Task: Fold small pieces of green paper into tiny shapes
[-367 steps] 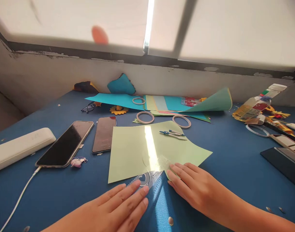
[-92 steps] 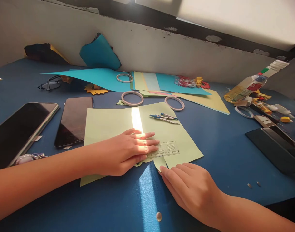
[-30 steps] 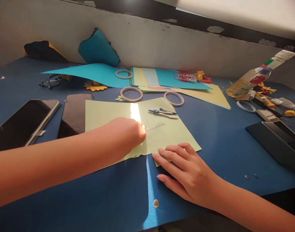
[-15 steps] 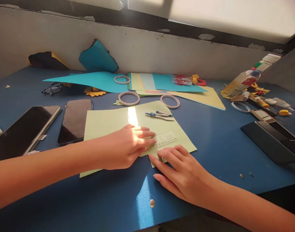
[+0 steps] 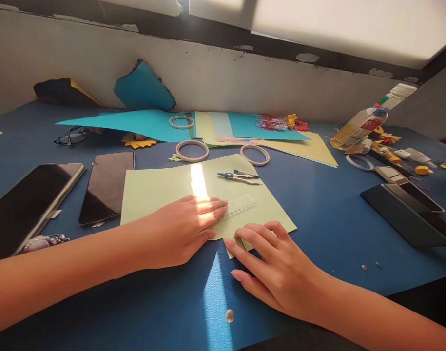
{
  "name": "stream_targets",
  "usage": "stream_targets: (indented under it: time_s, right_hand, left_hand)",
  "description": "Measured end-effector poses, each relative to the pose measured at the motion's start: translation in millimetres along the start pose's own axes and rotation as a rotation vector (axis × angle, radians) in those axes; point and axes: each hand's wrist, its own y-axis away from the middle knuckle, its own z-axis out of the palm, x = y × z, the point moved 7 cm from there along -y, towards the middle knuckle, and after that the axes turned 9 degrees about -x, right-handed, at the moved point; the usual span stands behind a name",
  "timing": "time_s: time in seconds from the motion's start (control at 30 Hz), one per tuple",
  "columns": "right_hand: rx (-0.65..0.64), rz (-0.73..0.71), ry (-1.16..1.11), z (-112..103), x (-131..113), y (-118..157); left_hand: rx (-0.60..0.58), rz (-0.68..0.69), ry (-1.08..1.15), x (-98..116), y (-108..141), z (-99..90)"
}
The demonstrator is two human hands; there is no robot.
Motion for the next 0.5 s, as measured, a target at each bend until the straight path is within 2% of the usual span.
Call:
stream_targets:
  time_s: [0.1,0.2,0.33,0.5]
  right_hand:
    - [0.009,0.002,0.005,-1,0,0]
    - [0.009,0.0,0.007,0,-1,0]
    - [0.017,-0.02,0.006,-1,-2,0]
    - [0.018,-0.046,0.018,-2,-3,-1]
  left_hand:
    - [0.011,-0.093,-0.102,-1,-2,-0.5]
    - [-0.094,-0.155,-0.164,0,-11,-0.8]
    - [-0.315,-0.234,-0.277,5,-24,-2.4]
    - [-0.369,-0.297,-0.297,10,-32,-13.3]
